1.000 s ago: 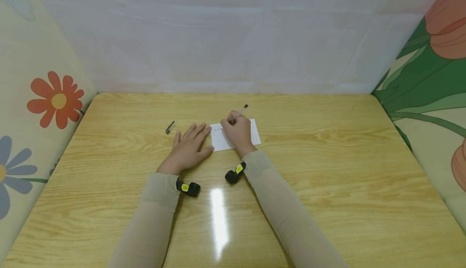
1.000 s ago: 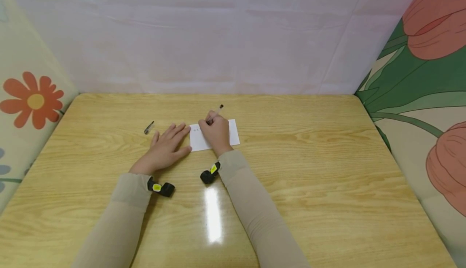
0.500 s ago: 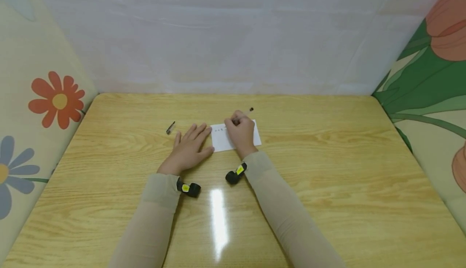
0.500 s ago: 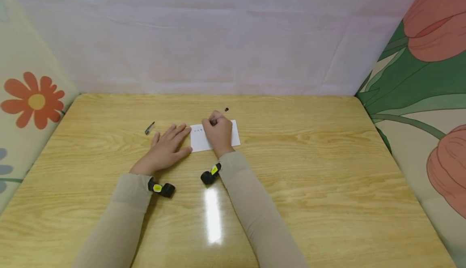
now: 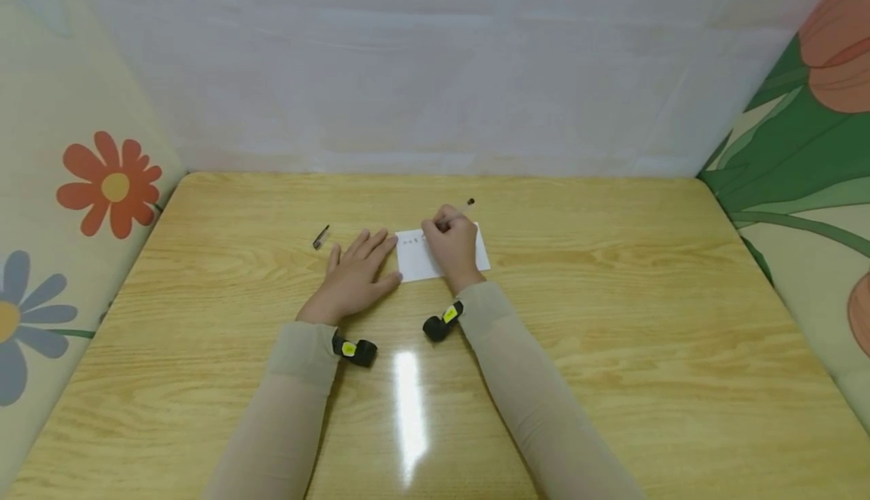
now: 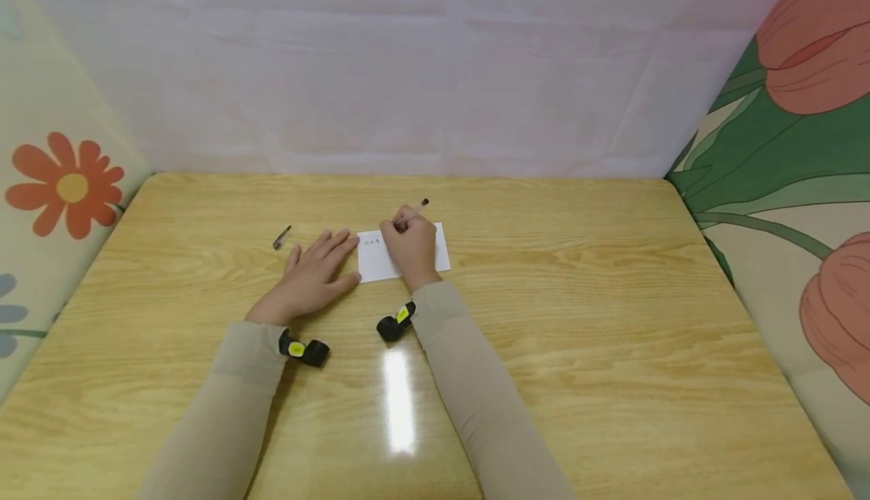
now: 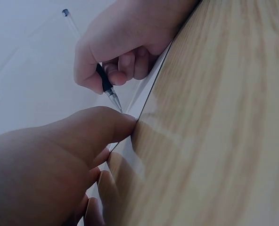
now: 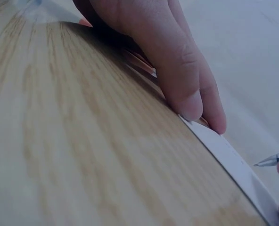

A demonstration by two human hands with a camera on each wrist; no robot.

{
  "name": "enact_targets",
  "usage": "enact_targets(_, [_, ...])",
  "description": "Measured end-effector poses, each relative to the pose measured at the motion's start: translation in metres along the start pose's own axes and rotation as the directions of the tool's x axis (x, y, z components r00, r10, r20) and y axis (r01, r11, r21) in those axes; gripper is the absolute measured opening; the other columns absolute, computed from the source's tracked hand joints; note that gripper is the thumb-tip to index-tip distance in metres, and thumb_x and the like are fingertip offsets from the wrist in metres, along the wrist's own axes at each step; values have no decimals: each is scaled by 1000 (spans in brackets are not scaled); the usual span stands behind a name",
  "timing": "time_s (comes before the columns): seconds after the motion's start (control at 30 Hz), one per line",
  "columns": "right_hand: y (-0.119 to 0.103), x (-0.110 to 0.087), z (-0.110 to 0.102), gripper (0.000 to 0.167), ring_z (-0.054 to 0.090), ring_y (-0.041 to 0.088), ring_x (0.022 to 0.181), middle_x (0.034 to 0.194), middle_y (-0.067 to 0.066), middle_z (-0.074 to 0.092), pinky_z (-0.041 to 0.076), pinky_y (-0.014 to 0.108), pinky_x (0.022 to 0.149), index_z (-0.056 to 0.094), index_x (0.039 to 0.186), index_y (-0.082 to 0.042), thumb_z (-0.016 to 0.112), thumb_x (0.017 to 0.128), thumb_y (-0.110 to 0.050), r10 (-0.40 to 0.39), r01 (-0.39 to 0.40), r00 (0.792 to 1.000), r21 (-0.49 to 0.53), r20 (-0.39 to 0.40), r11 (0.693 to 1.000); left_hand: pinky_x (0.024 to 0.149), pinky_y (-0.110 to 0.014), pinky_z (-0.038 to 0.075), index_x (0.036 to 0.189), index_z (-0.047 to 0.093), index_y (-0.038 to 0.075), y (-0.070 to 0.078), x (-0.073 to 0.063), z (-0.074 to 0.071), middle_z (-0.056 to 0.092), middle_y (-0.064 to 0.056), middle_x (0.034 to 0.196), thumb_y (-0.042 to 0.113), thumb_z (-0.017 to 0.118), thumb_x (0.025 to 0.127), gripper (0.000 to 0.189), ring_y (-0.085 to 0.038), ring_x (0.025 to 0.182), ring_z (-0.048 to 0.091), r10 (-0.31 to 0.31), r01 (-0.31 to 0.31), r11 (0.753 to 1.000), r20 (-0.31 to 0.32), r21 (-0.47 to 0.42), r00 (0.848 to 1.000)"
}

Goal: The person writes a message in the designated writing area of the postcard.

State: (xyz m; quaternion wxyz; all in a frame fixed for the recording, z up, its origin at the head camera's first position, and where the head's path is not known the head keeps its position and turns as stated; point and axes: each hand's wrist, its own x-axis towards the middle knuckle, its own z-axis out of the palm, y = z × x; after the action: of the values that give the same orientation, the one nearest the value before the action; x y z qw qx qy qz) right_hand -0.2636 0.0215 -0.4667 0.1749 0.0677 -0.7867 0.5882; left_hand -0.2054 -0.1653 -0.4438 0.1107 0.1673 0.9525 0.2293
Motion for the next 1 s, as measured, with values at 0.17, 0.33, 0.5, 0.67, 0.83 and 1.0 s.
enact_targets(0.17, [1, 1, 1, 26, 42, 12, 57, 58, -1, 46, 35, 23, 56, 52, 63, -8, 63, 86, -4, 8, -8, 1000, -12, 12, 1000, 116, -68, -10, 162, 23, 12, 0, 0, -1, 13, -13, 169, 40, 52, 105, 70, -38, 155, 2, 2, -2, 1000, -6, 2, 1000])
enact_targets(0.33, [2, 2, 2, 28, 42, 12, 58, 59, 0, 46, 35, 24, 57, 51, 62, -9, 63, 86, -4, 8, -8, 1000, -21, 15, 1000, 116, -69, -10, 162, 24, 11, 2, 0, -2, 13, -13, 169, 40, 52, 105, 70, -38, 155, 2, 1, -1, 1000, -5, 3, 1000])
enact_targets(0.5, [1, 2, 2, 28, 42, 12, 57, 58, -1, 46, 35, 23, 56, 51, 62, -9, 63, 87, -5, 17, -17, 1000, -28, 23, 999, 116, -68, -10, 162, 24, 11, 2, 0, -3, 13, -13, 169, 39, 52, 105, 70, -38, 155, 2, -1, 1, 1000, -5, 1, 1000])
enact_targets(0.67, [2, 2, 2, 29, 42, 13, 57, 58, -1, 46, 35, 24, 56, 50, 62, -10, 63, 87, -5, 25, -24, 999, -31, 29, 999, 116, -68, -9, 162, 24, 11, 3, -1, -3, 13, -13, 169, 40, 52, 105, 70, -38, 155, 2, 0, 0, 1000, -5, 2, 1000])
enact_targets(0.83, [2, 2, 1, 27, 43, 12, 57, 59, -1, 47, 35, 23, 55, 51, 63, -10, 63, 87, -6, 27, -26, 999, -37, 31, 999, 117, -67, -10, 163, 23, 12, 4, -1, -2, 13, -12, 169, 40, 52, 105, 70, -37, 155, 1, -4, 4, 1000, -2, 1, 1000])
enact_targets(1.0, [1, 1, 1, 26, 43, 12, 57, 58, -2, 46, 35, 23, 55, 51, 63, -10, 63, 86, -6, 26, -24, 999, -40, 32, 999, 117, -68, -10, 163, 23, 12, 3, -1, -1, 13, -12, 169, 40, 52, 105, 70, -37, 156, 2, -2, 2, 1000, -4, 2, 1000])
